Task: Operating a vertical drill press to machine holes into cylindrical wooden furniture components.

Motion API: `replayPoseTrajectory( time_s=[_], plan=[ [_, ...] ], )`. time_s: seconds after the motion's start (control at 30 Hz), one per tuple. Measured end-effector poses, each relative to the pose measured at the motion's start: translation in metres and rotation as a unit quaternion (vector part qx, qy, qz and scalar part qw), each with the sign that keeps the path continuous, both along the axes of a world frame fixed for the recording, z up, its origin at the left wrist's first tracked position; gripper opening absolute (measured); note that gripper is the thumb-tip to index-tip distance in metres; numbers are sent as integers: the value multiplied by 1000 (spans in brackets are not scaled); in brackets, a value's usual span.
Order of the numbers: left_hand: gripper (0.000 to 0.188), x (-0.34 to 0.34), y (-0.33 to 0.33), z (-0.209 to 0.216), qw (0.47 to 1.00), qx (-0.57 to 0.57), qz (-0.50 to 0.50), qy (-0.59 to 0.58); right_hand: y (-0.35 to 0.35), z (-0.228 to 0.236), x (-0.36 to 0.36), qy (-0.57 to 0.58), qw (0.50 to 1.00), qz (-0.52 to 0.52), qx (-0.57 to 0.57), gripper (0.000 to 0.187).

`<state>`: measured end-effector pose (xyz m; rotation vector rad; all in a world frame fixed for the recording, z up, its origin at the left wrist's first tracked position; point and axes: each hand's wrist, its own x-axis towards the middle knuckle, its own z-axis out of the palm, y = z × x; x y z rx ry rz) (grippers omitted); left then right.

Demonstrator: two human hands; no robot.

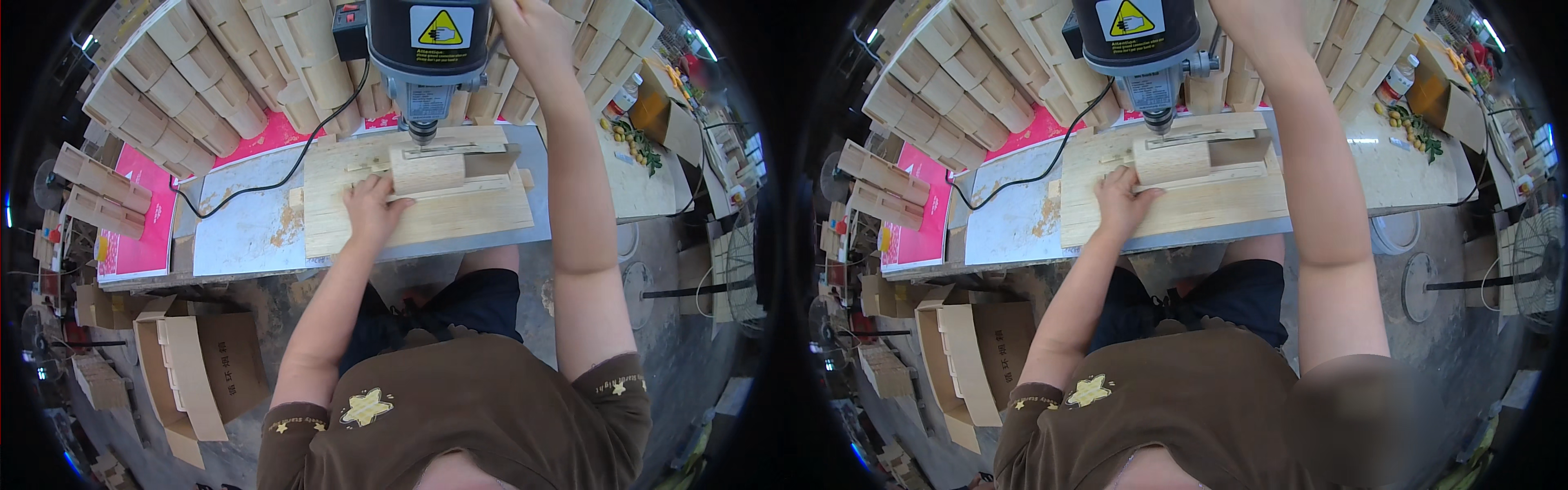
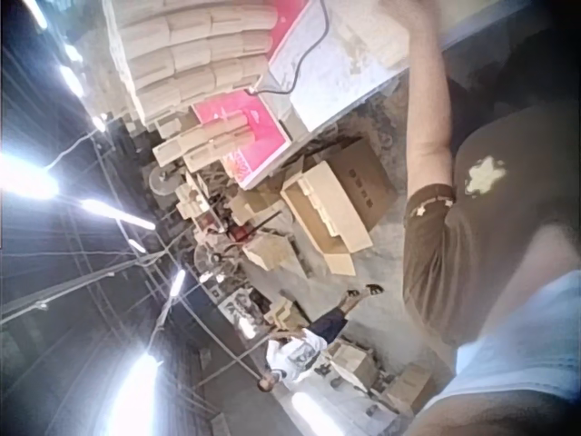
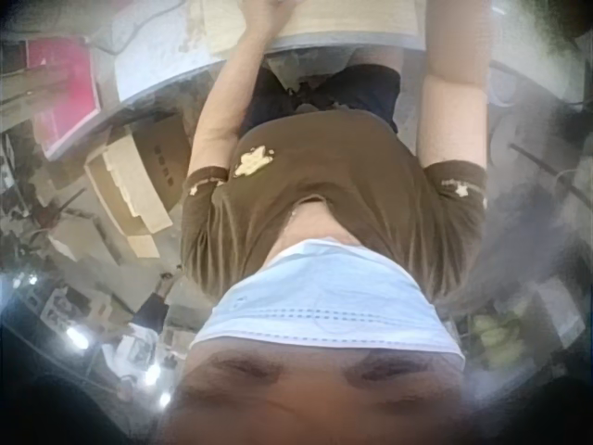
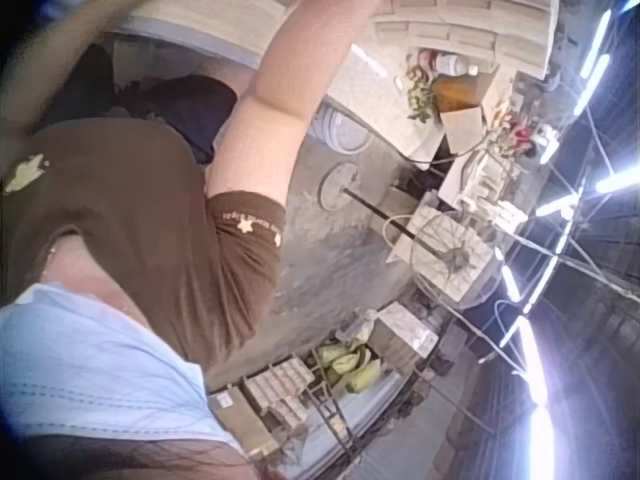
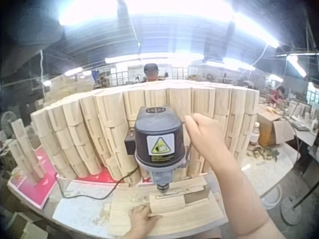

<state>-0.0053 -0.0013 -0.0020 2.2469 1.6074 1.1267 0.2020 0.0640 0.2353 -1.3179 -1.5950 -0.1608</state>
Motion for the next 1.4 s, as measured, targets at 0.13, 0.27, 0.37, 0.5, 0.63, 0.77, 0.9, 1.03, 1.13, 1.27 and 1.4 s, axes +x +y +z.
replayPoseTrajectory(
  time_s=[0.13,0.27,0.37,0.5,0.63,0.77,0.9,1.03,1.13,1.27,1.4],
  plan=[
    [43,15,2,1,999,-41,-20,-12,39,1,21,-74,996,-39,-20,31],
    [47,7,2,-5,998,-59,-16,-4,-8,-5,14,-41,999,28,17,30],
    [47,7,1,-1,998,-58,-17,-16,-57,-26,12,9,996,86,-5,24],
    [42,7,1,-1,999,-37,-9,-27,-90,-83,-3,53,994,69,62,9],
    [40,8,0,0,999,-39,-9,-13,-85,-149,-6,120,984,95,88,8],
    [38,9,2,-1,999,-38,-16,-15,-65,-182,-2,68,979,121,153,14],
    [38,9,2,-1,999,-41,-11,-15,-69,-174,2,41,981,119,149,15],
    [38,8,1,-2,999,-34,-4,-18,-71,-110,12,61,980,138,131,13],
    [38,5,-1,-2,999,-34,3,-21,-35,-41,-4,68,980,111,148,21],
    [38,10,7,-2,994,-83,-28,-66,35,-13,15,29,996,54,67,29],
    [50,11,10,2,975,-162,-37,-149,33,-29,33,147,965,182,-115,29]
  ],
)
